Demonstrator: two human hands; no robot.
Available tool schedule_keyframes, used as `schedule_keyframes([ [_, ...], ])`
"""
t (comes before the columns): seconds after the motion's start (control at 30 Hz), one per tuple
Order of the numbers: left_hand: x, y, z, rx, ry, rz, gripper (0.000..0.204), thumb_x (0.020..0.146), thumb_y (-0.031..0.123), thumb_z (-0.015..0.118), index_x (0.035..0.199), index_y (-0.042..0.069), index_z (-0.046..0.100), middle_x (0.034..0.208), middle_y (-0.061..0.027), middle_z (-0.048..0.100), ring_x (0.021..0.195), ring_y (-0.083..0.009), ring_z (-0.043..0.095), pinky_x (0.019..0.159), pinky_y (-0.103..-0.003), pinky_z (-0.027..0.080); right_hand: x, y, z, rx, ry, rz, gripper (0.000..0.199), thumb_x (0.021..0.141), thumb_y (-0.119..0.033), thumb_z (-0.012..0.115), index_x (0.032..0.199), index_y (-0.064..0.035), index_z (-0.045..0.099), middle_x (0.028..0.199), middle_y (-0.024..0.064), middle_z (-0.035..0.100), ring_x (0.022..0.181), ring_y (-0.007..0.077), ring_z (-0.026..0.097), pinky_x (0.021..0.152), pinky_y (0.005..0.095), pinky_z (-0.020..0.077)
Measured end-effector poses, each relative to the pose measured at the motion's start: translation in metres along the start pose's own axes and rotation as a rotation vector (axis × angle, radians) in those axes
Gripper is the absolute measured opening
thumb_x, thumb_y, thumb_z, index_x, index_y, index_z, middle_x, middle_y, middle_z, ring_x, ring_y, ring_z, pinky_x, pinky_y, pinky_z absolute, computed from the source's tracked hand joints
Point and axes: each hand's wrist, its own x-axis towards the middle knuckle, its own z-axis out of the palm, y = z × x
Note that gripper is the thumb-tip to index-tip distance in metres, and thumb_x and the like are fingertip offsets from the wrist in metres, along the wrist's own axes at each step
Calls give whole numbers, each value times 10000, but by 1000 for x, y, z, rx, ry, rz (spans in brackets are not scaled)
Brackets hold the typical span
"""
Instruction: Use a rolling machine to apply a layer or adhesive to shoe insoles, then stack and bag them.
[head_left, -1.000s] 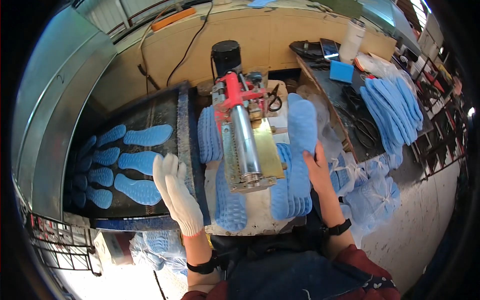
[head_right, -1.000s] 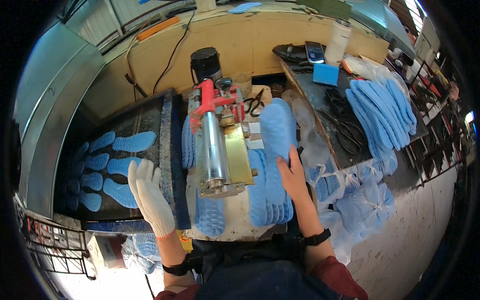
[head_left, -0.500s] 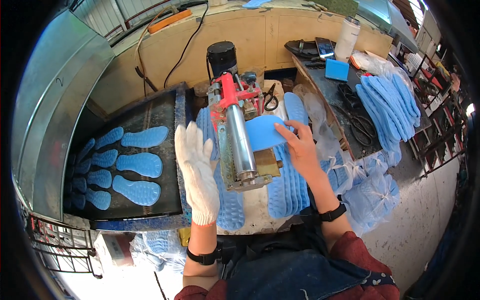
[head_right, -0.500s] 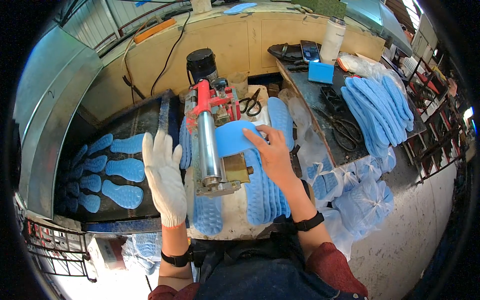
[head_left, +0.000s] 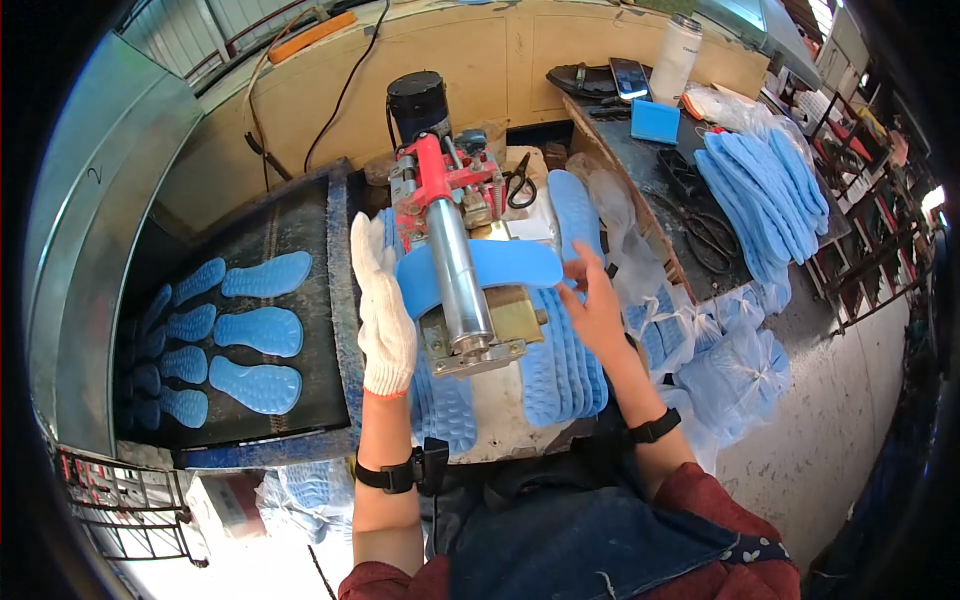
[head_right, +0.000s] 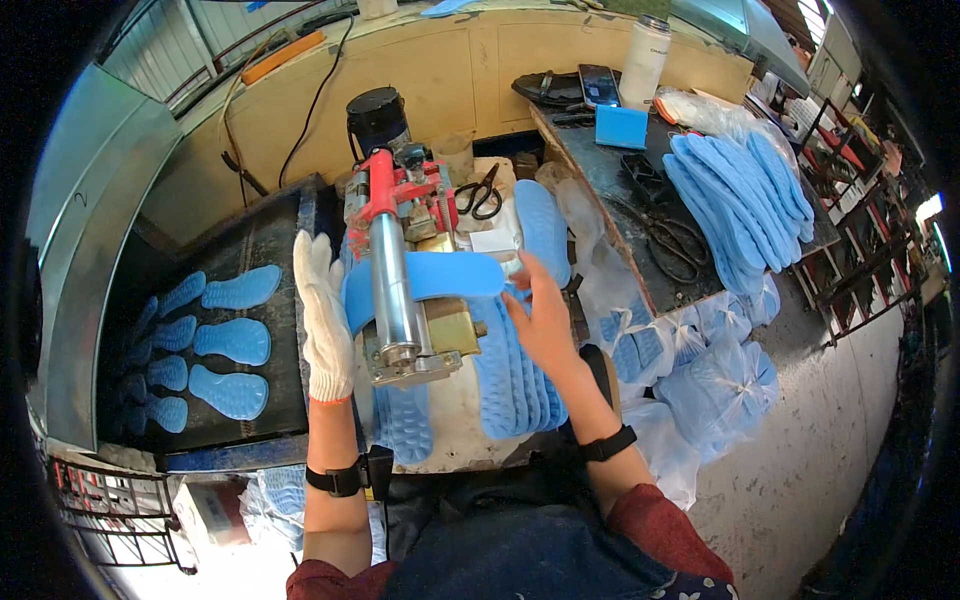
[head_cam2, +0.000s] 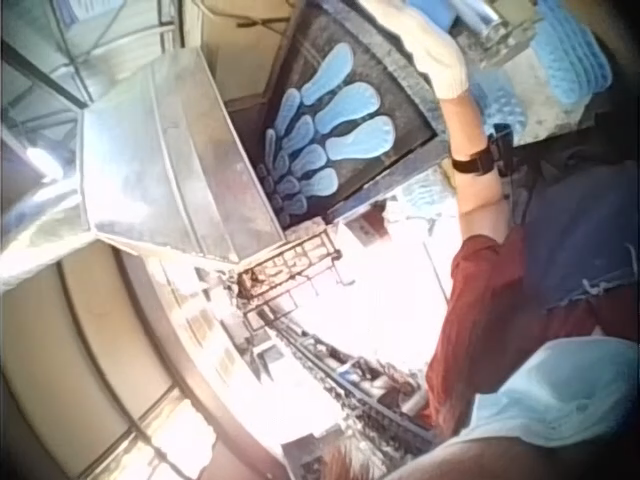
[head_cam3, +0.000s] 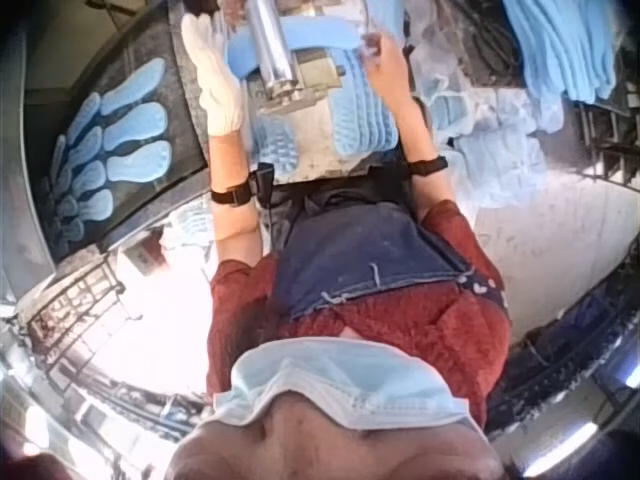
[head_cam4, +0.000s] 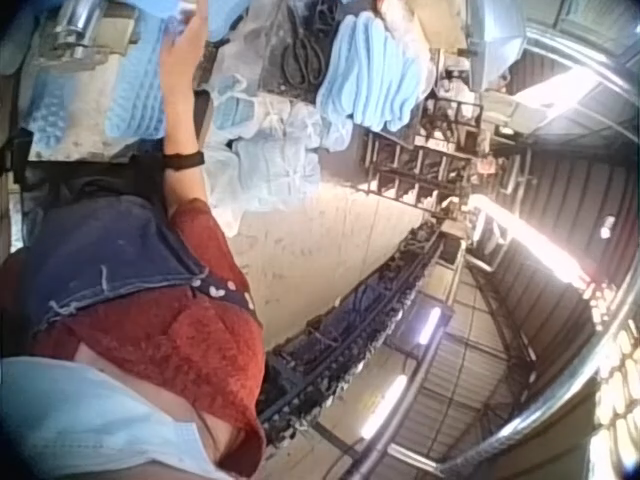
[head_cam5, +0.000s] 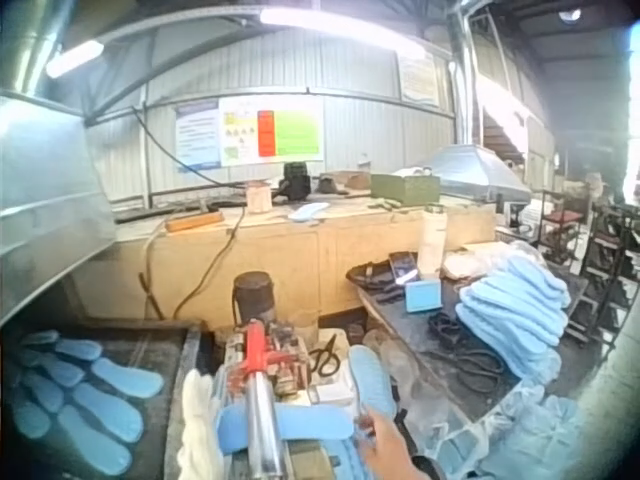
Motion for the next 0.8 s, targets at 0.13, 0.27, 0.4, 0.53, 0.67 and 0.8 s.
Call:
schedule_keyframes([
  [0.13, -18, -16, -22, 18, -16, -142, 705, 985, 512, 288, 1495, 60, 107, 1444, -167, 287, 1318, -262, 305, 1114, -377, 209, -26, 19, 29, -132, -264, 77, 698, 732, -19, 706, 1350, -13, 381, 1138, 176, 556, 1051, 353, 530, 873, 413, 441],
  [0.27, -36, -46, -45, 42, -45, -235, 655, 1004, 477, 272, 1498, 71, 130, 1303, -118, 435, 1187, -215, 429, 1056, -339, 285, -54, 17, 47, -557, -212, -197, 578, 730, -60, 680, 1266, 0, 470, 1170, 192, 516, 1030, 390, 521, 817, 442, 467],
  [0.4, -53, -27, -56, -67, -158, -388, 681, 1004, 497, 117, 1477, 10, 160, 1384, -156, 378, 1301, -222, 346, 1111, -333, 222, -56, 37, 56, -552, -227, -211, 491, 713, -61, 672, 1182, -29, 532, 1092, 168, 531, 985, 384, 518, 785, 460, 467],
  [0.53, -71, -4, -72, -96, -245, -368, 682, 1008, 459, 74, 1449, -50, 181, 1497, -160, 252, 1405, -232, 198, 1153, -336, 143, -41, 25, 54, -527, -262, -302, 341, 685, -48, 647, 1022, -86, 606, 945, 122, 544, 848, 341, 511, 664, 444, 478],
  [0.67, -77, 14, -84, -744, -130, -858, 702, 994, 505, 121, 1448, -21, 220, 1443, -144, 365, 1314, -244, 380, 1111, -360, 279, -42, 46, 47, -536, -359, -320, 310, 680, -59, 653, 988, -78, 623, 923, 126, 546, 829, 344, 526, 644, 435, 482],
  [0.8, -56, 21, -111, -858, 118, -883, 678, 991, 518, 168, 1427, 14, 293, 1336, -127, 490, 1209, -254, 488, 1049, -373, 365, -41, 49, 49, -482, -341, -231, 305, 709, -83, 650, 1011, -58, 613, 934, 151, 556, 853, 355, 553, 687, 437, 486],
])
